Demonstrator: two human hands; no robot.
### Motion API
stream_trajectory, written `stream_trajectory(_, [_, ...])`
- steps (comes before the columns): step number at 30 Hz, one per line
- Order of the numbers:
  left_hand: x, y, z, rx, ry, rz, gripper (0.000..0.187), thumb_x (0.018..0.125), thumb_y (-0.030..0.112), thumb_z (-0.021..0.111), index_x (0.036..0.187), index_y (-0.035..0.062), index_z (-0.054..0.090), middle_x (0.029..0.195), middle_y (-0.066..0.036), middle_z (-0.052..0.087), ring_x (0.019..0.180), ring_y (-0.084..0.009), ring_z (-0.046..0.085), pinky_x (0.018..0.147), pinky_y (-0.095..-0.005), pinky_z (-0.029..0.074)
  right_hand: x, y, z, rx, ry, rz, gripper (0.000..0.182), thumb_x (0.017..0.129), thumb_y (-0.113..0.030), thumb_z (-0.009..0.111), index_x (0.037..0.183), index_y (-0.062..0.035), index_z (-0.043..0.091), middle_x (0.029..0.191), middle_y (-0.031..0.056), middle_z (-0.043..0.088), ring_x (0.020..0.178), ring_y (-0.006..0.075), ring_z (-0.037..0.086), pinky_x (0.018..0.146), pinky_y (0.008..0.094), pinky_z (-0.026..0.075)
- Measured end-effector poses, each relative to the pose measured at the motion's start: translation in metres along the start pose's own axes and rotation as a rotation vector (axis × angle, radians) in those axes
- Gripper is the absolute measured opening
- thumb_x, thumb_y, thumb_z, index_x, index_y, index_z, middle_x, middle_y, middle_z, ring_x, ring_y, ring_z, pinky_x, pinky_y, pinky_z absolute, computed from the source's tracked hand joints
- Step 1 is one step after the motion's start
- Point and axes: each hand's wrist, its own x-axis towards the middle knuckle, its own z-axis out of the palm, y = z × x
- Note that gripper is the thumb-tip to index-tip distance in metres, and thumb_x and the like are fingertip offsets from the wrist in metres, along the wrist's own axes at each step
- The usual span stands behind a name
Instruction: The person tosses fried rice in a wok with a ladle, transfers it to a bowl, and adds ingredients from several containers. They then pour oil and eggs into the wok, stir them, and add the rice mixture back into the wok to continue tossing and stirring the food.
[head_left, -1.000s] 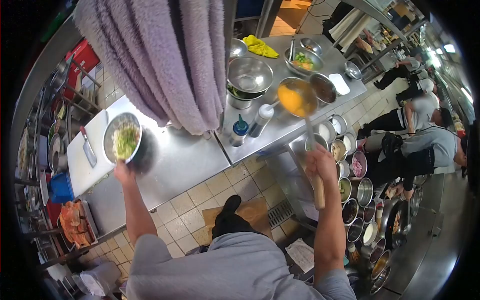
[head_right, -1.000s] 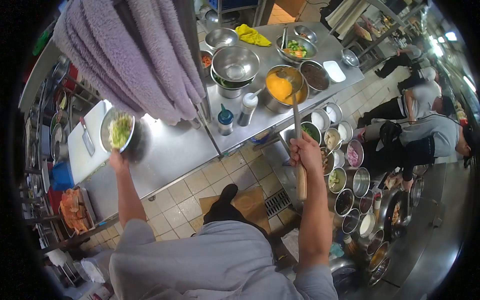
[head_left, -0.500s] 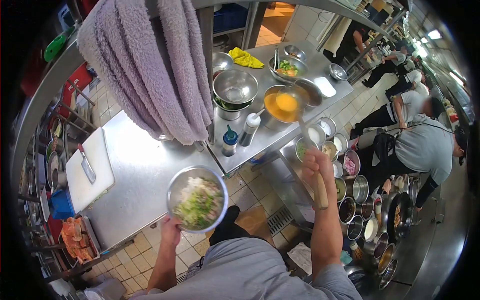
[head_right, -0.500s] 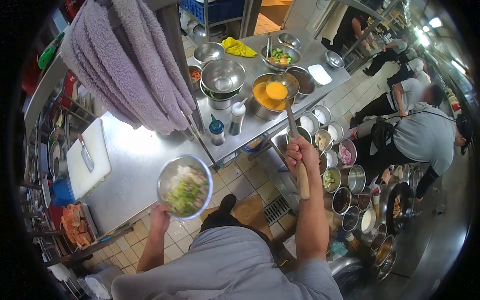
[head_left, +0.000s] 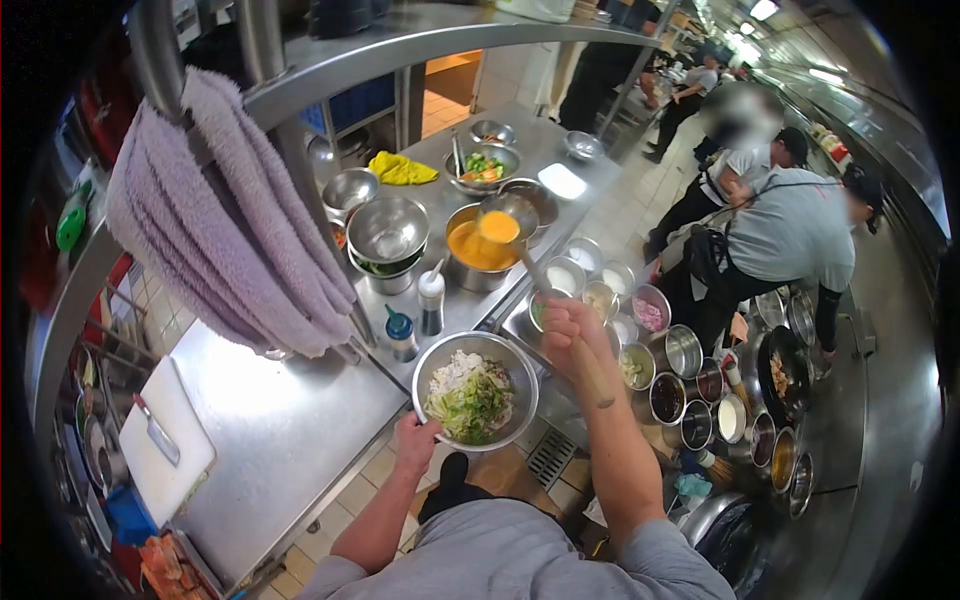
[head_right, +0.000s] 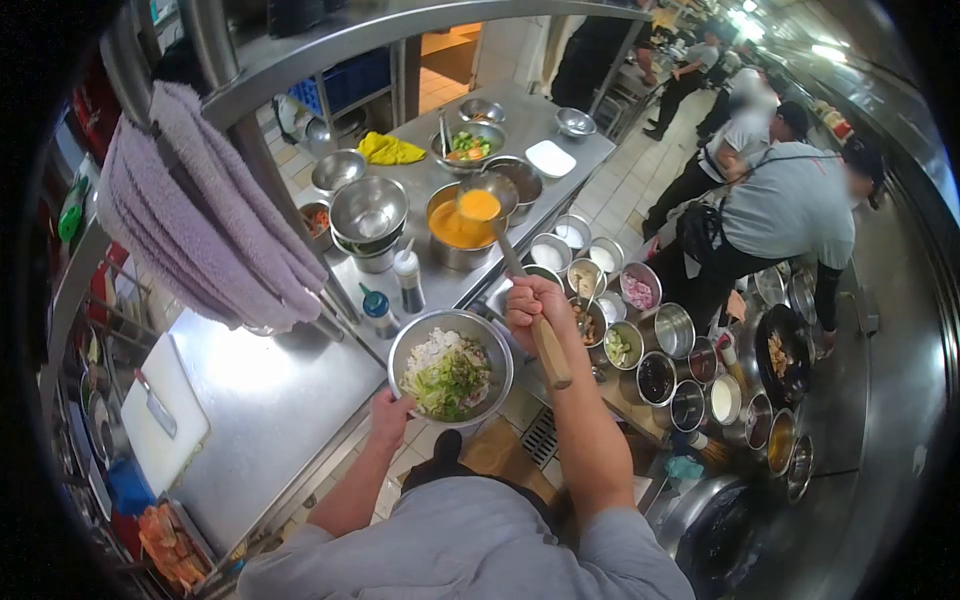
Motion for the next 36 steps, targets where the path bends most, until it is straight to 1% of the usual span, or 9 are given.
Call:
stream_trajectory(3, [0.035, 0.002, 0.035, 0.025, 0.011, 0.022, 0.025, 0.078, -0.001, 0.063, 0.102, -0.005, 0.07, 0.091, -0.009, 0.072, 0.074, -0.0185, 0.071, 0.066, -0.0351, 0.062, 0.006, -0.003, -0.007, 0.081, -0.008, 0.042, 0.004, 0.098, -0.008, 0.056, 0.1, -0.0053, 0.053, 0.062, -0.0078, 0.046, 0.043, 0.0018, 0.042, 0.039, 0.022, 0.035])
stream_trajectory(7, [0.063, 0.028, 0.084, -0.221, 0.021, -0.028, 0.021, 0.077, 0.003, 0.067, 0.096, -0.0059, 0.07, 0.085, -0.007, 0.071, 0.072, -0.0125, 0.066, 0.061, -0.0288, 0.053, -0.007, 0.006, 0.004, 0.101, -0.002, 0.054, 0.005, 0.098, -0.008, 0.054, 0.102, -0.0052, 0.052, 0.063, -0.0077, 0.047, 0.044, 0.002, 0.043, 0.04, 0.0223, 0.036])
stream_trajectory(10, [0.11, 0.0, 0.098, -0.135, 0.011, 0.082, 0.019, 0.081, -0.002, 0.061, 0.098, -0.0067, 0.066, 0.095, -0.013, 0.072, 0.074, -0.0222, 0.072, 0.068, -0.0388, 0.063, -0.035, 0.015, 0.008, 0.119, -0.057, 0.039, 0.004, 0.099, -0.009, 0.053, 0.102, -0.0056, 0.052, 0.063, -0.0074, 0.047, 0.044, 0.0024, 0.044, 0.041, 0.0223, 0.037])
stream_trajectory(13, [0.106, 0.021, 0.114, -0.127, 0.038, 0.086, 0.017, 0.078, 0.004, 0.067, 0.092, -0.0056, 0.07, 0.086, -0.007, 0.072, 0.073, -0.0136, 0.065, 0.066, -0.0304, 0.054, -0.073, 0.023, 0.009, 0.153, -0.11, 0.049, 0.004, 0.102, -0.011, 0.05, 0.102, -0.0068, 0.052, 0.066, -0.0059, 0.049, 0.044, 0.0028, 0.045, 0.041, 0.0228, 0.037])
stream_trajectory(17, [0.096, 0.023, 0.133, -0.145, -0.019, 0.131, 0.017, 0.079, 0.005, 0.066, 0.092, -0.0056, 0.07, 0.082, -0.005, 0.07, 0.069, -0.0121, 0.062, 0.062, -0.0296, 0.051, -0.141, 0.036, -0.007, 0.231, -0.197, 0.042, 0.012, 0.104, -0.011, 0.048, 0.114, -0.0077, 0.054, 0.067, -0.0052, 0.046, 0.044, 0.0037, 0.043, 0.04, 0.0249, 0.037])
stream_trajectory(22, [0.046, 0.034, 0.178, 0.049, -0.151, 0.264, 0.017, 0.079, 0.006, 0.066, 0.09, -0.0055, 0.07, 0.078, -0.002, 0.068, 0.066, -0.0091, 0.057, 0.058, -0.0284, 0.045, -0.261, 0.061, -0.023, 0.228, -0.118, -0.126, 0.041, 0.104, -0.006, 0.043, 0.144, -0.0093, 0.048, 0.067, -0.0035, 0.042, 0.042, 0.0048, 0.039, 0.04, 0.0266, 0.039])
stream_trajectory(25, [-0.007, 0.046, 0.218, 0.099, -0.287, 0.255, 0.016, 0.078, 0.006, 0.067, 0.088, -0.0059, 0.069, 0.078, -0.001, 0.067, 0.065, -0.0088, 0.056, 0.057, -0.0274, 0.043, -0.333, 0.081, -0.05, 0.217, -0.1, -0.244, 0.047, 0.103, -0.003, 0.043, 0.149, -0.0098, 0.044, 0.067, -0.0028, 0.042, 0.043, 0.0049, 0.039, 0.039, 0.0268, 0.038])
stream_trajectory(32, [-0.113, -0.024, 0.33, 0.06, -0.661, 0.018, 0.011, 0.082, 0.004, 0.065, 0.092, -0.0009, 0.069, 0.077, 0.0, 0.064, 0.065, -0.0074, 0.056, 0.057, -0.0238, 0.045, -0.498, 0.14, -0.102, 0.247, 0.136, -0.623, 0.06, 0.096, 0.0, 0.046, 0.155, -0.0094, 0.037, 0.067, 0.0002, 0.043, 0.039, 0.007, 0.039, 0.035, 0.0281, 0.037])
stream_trajectory(36, [-0.203, -0.052, 0.395, 0.119, -0.863, -0.189, 0.023, 0.082, -0.003, 0.06, 0.103, -0.0035, 0.068, 0.093, -0.007, 0.071, 0.074, -0.0133, 0.065, 0.058, -0.0247, 0.051, -0.581, 0.172, -0.13, 0.28, 0.29, -0.839, 0.06, 0.095, -0.002, 0.049, 0.154, -0.0084, 0.039, 0.065, -0.0016, 0.043, 0.038, 0.0054, 0.038, 0.033, 0.0269, 0.037])
